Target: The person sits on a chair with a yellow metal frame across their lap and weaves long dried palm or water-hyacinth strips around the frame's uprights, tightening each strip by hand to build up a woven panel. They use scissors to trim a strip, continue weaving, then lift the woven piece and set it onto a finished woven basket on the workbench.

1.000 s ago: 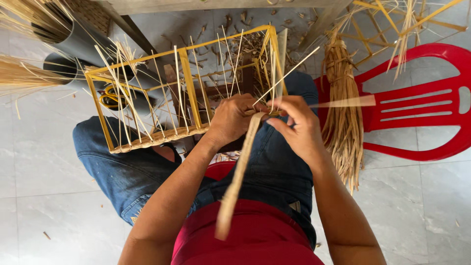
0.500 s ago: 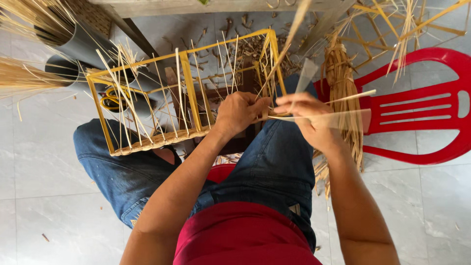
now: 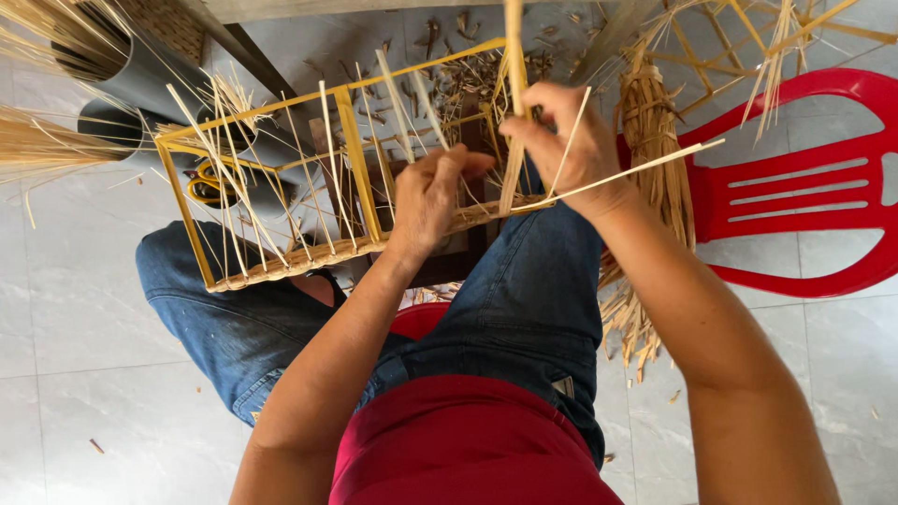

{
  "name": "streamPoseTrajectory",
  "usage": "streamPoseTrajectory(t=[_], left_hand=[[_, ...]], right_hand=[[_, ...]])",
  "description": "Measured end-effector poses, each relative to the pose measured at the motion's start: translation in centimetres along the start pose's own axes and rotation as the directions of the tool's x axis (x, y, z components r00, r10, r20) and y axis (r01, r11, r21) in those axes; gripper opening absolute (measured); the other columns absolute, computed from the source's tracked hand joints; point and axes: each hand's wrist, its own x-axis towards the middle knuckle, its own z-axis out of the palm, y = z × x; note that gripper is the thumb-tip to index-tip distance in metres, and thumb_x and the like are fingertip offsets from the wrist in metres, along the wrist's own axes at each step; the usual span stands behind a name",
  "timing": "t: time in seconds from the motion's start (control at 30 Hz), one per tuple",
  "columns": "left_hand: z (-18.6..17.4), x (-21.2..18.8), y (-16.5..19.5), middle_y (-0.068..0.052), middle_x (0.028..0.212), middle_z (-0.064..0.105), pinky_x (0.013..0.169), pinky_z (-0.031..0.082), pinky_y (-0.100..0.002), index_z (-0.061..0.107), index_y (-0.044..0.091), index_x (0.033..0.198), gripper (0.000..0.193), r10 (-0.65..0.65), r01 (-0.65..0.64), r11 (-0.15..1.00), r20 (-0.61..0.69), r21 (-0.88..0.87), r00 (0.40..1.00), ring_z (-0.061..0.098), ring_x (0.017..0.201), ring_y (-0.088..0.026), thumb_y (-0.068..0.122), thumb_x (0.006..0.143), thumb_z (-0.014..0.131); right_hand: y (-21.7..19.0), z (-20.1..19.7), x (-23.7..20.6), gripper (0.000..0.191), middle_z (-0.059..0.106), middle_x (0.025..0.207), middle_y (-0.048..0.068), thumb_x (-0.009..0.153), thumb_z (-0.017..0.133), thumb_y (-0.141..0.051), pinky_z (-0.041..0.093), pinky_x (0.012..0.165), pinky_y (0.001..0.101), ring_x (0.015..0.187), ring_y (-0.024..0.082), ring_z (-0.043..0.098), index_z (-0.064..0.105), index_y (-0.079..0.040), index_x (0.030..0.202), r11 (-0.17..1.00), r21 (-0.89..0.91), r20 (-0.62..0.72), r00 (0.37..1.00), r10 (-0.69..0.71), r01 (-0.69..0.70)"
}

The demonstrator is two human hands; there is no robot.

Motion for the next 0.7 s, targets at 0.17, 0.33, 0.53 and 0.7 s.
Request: streamPoseTrajectory(t=[0.17, 0.33, 0.53, 0.7], left_hand=[[-0.7, -5.0, 2.7, -0.016, 0.135, 0.057, 0.114, 0.043, -0.047, 0.056, 0.004, 0.140, 0.048, 0.539, -0.403, 0.810, -0.272, 0.426, 0.797, 0.053, 0.132, -0.030, 0.031, 0.103, 0.070], [1.3, -7.7, 2.8, -0.001, 0.126, 0.060, 0.122, 0.032, -0.061, 0.061, 0.016, 0.133, 0.052, 0.668, -0.491, 0.514, 0.031, 0.703, 0.743, 0.054, 0.133, -0.026, 0.032, 0.090, 0.087], [2.5, -4.6, 1.6, 0.004, 0.103, 0.070, 0.115, 0.034, -0.060, 0.076, 0.018, 0.099, 0.018, 0.561, -0.438, 0.642, 0.003, 0.629, 0.828, 0.062, 0.118, -0.023, 0.029, 0.086, 0.081], [2.2, -3.8, 1.0, 0.002, 0.090, 0.071, 0.110, 0.040, -0.054, 0.074, 0.014, 0.093, 0.012, 0.407, -0.378, 0.759, 0.066, 0.530, 0.911, 0.069, 0.094, -0.021, 0.025, 0.090, 0.077]], right_hand=[[2.4, -3.0, 2.5, 0.028, 0.058, 0.124, 0.007, 0.091, 0.084, 0.004, 0.058, 0.087, 0.0341, 0.105, 0.024, 0.061, 0.078, -0.012, 0.113, 0.963, -0.259, -0.108, 0.993, 0.051, -0.077], [1.2, -5.4, 4.3, 0.024, 0.065, 0.110, 0.011, 0.097, 0.074, 0.013, 0.059, 0.080, 0.0306, 0.094, 0.021, 0.069, 0.075, -0.002, 0.116, 0.993, 0.086, -0.178, 0.979, 0.099, -0.085], [-0.4, -4.9, 3.9, 0.013, 0.075, 0.092, 0.009, 0.111, 0.062, -0.001, 0.059, 0.057, 0.0215, 0.069, 0.012, 0.071, 0.075, 0.000, 0.111, 0.636, 0.528, 0.313, 0.825, 0.470, -0.563], [0.8, -2.8, 2.1, 0.020, 0.076, 0.082, 0.009, 0.107, 0.062, -0.011, 0.057, 0.050, 0.0221, 0.064, 0.010, 0.074, 0.075, 0.003, 0.103, 0.444, 0.450, 0.512, 0.631, 0.583, -0.775]])
